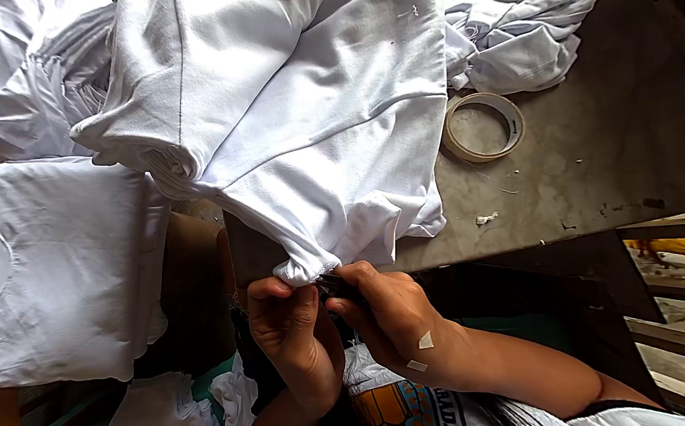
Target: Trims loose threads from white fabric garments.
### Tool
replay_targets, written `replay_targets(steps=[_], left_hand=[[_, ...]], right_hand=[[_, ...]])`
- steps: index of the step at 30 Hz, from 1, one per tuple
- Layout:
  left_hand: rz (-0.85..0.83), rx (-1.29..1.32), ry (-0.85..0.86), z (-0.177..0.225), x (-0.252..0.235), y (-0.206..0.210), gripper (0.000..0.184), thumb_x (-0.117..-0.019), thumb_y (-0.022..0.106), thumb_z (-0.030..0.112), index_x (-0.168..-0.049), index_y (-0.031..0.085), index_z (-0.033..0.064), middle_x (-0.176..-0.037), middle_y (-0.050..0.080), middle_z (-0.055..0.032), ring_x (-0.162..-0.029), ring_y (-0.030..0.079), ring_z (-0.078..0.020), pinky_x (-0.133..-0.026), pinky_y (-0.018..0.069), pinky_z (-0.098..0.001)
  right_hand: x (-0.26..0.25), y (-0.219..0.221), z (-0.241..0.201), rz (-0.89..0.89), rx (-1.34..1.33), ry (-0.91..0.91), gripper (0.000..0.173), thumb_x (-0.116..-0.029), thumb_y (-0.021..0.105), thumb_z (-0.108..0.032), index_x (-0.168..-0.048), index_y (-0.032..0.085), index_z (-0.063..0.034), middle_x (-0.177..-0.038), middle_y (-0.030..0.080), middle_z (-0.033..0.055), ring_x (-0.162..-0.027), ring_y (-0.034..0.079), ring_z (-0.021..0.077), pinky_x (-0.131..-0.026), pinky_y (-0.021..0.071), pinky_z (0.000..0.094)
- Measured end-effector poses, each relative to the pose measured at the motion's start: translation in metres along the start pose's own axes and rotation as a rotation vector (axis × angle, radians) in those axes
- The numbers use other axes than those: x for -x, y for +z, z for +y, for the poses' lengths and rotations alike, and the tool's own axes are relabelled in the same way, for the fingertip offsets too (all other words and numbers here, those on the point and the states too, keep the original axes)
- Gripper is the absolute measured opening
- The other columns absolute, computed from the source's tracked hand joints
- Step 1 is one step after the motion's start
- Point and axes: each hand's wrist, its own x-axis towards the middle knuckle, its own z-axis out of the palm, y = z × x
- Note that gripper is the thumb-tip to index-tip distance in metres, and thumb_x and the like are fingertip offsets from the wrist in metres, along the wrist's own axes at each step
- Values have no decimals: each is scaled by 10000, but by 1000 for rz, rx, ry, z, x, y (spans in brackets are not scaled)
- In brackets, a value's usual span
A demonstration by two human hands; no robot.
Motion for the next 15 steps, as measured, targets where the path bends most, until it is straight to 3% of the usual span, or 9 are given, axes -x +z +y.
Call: replay_targets(steps=[4,7,12,15], left_hand=[[7,8,-20,1,0,1,132,-946,663,4,-1048,702,78,-965,750,-54,-922,735,-89,-821,603,-240],[-7,33,-22,1,-1,0,135,-947,666,10,-1059,697,78,-972,749,-70,-949,743,-131,-867,611,-301],[-52,3,20,2,-4,-6,232,-952,658,4,-1164,661,96,-1058,748,-65,-995,743,-149,-902,612,-329],[-71,-23,20,4,-5,-7,230,-949,663,5,-1162,657,91,-1063,746,-75,-991,746,-155,-887,618,-329]], right_hand=[[0,1,1,18,-9,2,291,-1093,454,-236,-1011,590,8,-714,572,53,-607,532,54,-550,405,150],[2,-2,2,17,-20,15,283,-1088,463,-233,-1023,592,10,-725,586,55,-619,542,50,-565,414,146],[10,-11,14,103,-46,65,300,-1094,482,-285,-1062,543,6,-784,587,57,-706,563,21,-669,457,121],[12,-14,19,133,-56,69,284,-1100,471,-284,-1063,515,-6,-808,565,52,-732,550,2,-695,449,105]])
